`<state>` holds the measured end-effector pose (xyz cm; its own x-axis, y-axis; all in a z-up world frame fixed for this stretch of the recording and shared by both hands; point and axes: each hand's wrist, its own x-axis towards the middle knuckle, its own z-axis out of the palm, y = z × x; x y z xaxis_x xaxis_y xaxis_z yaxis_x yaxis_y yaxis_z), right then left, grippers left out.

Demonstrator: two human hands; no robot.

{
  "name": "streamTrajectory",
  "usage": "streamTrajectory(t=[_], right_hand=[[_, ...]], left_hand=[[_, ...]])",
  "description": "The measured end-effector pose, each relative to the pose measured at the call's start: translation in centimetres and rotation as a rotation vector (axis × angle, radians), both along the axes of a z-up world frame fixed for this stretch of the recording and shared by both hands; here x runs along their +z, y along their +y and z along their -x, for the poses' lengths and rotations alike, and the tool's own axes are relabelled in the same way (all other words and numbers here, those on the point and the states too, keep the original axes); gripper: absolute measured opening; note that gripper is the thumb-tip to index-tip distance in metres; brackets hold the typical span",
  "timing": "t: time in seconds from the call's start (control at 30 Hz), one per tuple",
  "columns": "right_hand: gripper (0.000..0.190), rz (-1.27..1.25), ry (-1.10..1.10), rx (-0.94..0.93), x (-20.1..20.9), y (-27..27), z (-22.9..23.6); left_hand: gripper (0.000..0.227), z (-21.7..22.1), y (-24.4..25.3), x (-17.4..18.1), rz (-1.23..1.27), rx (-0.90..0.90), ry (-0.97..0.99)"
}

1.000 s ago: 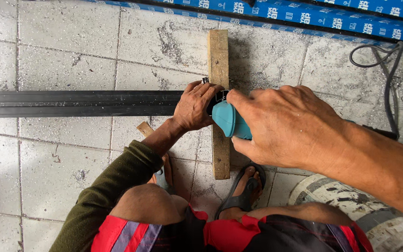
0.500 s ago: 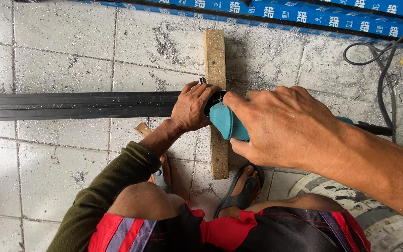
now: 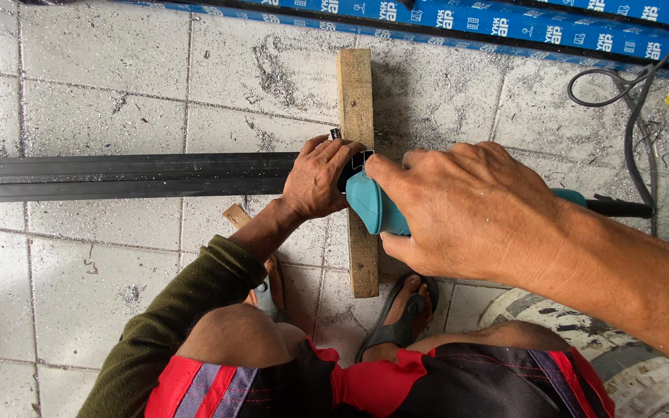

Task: The person positions a small metal bracket on a wooden block and uses a corded drill to drive screws into it. They then attach a long metal profile to the bracket and continue drilling to secure the assembly.

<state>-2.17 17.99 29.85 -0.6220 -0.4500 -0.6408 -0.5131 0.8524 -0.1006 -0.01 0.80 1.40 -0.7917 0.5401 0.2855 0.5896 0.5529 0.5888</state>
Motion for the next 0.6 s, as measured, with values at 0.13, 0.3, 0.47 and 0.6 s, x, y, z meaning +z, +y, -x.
streamTrajectory(t=[0.13, 0.3, 0.47, 0.6], right_hand=[[0.054, -0.019, -0.008, -0.002, 0.0, 0.0, 0.1], [0.047, -0.014, -0.017, 0.01, 0.1, 0.0, 0.3], [0.059, -0.072, -0.113, -0.008, 0.5, -0.7, 0.7], [0.045, 0.002, -0.111, -0.025, -0.2, -0.4, 0.4]], left_hand=[[0.064, 0.0, 0.0, -0.3, 0.006, 0.0, 0.011], [0.064, -0.1, 0.0, -0.2, 0.006, 0.007, -0.001], [0.056, 0.0, 0.1, 0.3, -0.002, 0.006, 0.004], [0.06, -0.3, -0.2, 0.0, -0.015, 0.003, -0.009]])
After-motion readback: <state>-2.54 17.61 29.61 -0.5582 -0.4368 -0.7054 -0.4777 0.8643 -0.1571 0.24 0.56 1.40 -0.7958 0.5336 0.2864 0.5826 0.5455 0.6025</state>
